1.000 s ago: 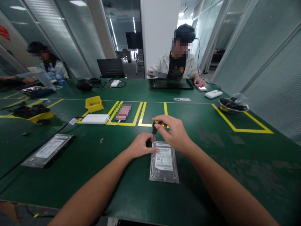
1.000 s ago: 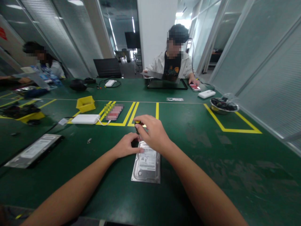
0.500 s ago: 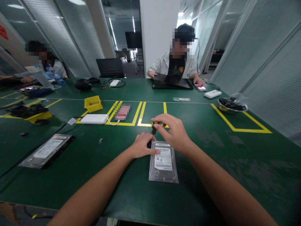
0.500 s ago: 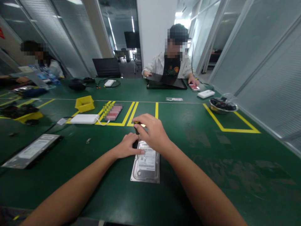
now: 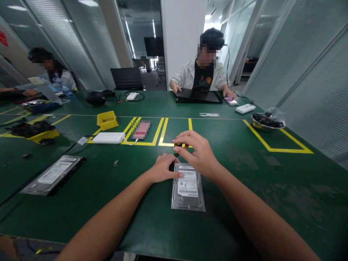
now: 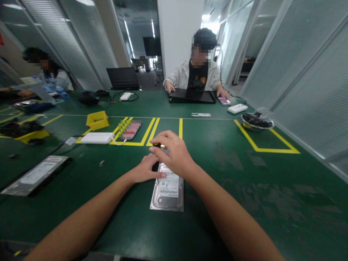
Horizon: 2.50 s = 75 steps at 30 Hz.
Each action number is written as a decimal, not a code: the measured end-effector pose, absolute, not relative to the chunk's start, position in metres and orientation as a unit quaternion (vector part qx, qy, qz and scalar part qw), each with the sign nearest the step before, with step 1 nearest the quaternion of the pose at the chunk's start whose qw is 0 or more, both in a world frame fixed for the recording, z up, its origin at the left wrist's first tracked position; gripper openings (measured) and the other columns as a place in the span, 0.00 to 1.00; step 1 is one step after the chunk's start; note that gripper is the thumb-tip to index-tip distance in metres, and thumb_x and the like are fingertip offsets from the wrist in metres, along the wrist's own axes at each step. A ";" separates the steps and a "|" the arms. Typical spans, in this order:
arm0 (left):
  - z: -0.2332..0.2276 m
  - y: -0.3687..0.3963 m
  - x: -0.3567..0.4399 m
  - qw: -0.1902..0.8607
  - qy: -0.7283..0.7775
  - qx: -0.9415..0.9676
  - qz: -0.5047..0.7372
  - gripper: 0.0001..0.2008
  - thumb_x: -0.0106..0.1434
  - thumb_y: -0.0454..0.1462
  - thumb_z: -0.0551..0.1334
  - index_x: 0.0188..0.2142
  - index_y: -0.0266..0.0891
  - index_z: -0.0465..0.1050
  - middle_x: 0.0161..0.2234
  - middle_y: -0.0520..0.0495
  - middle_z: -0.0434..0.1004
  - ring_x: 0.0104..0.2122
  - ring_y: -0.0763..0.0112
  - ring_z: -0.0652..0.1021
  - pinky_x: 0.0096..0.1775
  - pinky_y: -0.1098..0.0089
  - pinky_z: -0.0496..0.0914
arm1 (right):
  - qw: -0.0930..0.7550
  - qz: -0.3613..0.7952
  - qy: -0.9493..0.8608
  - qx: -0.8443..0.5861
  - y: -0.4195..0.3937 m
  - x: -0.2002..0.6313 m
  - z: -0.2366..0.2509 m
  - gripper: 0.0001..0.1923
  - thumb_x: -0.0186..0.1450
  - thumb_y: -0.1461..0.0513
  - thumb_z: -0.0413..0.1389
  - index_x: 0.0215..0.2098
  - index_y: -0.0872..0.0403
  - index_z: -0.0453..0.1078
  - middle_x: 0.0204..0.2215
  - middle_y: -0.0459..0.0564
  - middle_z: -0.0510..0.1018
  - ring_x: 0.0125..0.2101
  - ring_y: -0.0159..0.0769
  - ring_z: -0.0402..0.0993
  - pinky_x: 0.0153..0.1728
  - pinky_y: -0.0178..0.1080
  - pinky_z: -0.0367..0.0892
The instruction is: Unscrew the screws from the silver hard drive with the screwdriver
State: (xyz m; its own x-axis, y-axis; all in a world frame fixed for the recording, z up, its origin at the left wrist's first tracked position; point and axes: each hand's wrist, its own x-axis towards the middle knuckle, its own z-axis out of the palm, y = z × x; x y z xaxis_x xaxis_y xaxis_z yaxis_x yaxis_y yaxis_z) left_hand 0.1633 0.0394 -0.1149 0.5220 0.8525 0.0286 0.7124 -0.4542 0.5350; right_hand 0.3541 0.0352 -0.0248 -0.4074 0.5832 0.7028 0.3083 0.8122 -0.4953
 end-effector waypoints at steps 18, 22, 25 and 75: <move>-0.120 0.040 0.164 0.214 0.472 0.838 0.169 0.29 0.53 0.61 0.66 0.43 0.42 0.72 0.41 0.48 0.74 0.41 0.57 0.70 0.41 0.63 0.59 | 0.481 0.114 -0.823 -0.279 0.040 0.354 -0.031 0.08 0.67 0.64 0.56 0.45 0.53 0.73 0.38 0.49 0.78 0.39 0.34 0.74 0.41 0.40 0.70; -0.122 0.040 0.163 0.215 0.480 0.832 0.174 0.30 0.51 0.61 0.66 0.42 0.42 0.71 0.40 0.48 0.74 0.41 0.56 0.71 0.41 0.64 0.60 | 0.478 0.120 -0.824 -0.279 0.039 0.353 -0.031 0.08 0.67 0.65 0.55 0.44 0.52 0.73 0.41 0.48 0.79 0.41 0.34 0.75 0.44 0.41 0.70; -0.122 0.041 0.163 0.217 0.478 0.833 0.174 0.31 0.51 0.62 0.66 0.43 0.41 0.71 0.41 0.47 0.75 0.41 0.56 0.71 0.42 0.62 0.61 | 0.478 0.128 -0.825 -0.274 0.038 0.352 -0.030 0.09 0.67 0.65 0.55 0.44 0.52 0.72 0.42 0.49 0.80 0.42 0.34 0.75 0.45 0.41 0.71; -0.123 0.042 0.162 0.203 0.471 0.839 0.180 0.29 0.51 0.60 0.66 0.40 0.40 0.71 0.38 0.50 0.73 0.39 0.61 0.70 0.40 0.66 0.59 | 0.498 0.085 -0.823 -0.262 0.040 0.351 -0.032 0.06 0.67 0.66 0.56 0.40 0.55 0.74 0.37 0.51 0.78 0.40 0.36 0.74 0.42 0.41 0.70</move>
State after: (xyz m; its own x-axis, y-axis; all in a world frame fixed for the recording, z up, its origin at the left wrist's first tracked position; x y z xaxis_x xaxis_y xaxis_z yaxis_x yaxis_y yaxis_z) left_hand 0.1624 0.0421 -0.1230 0.4914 0.8639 0.1103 0.7182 -0.4736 0.5097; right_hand 0.3511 0.0396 -0.0320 -0.3673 0.5146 0.7747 0.3460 0.8488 -0.3997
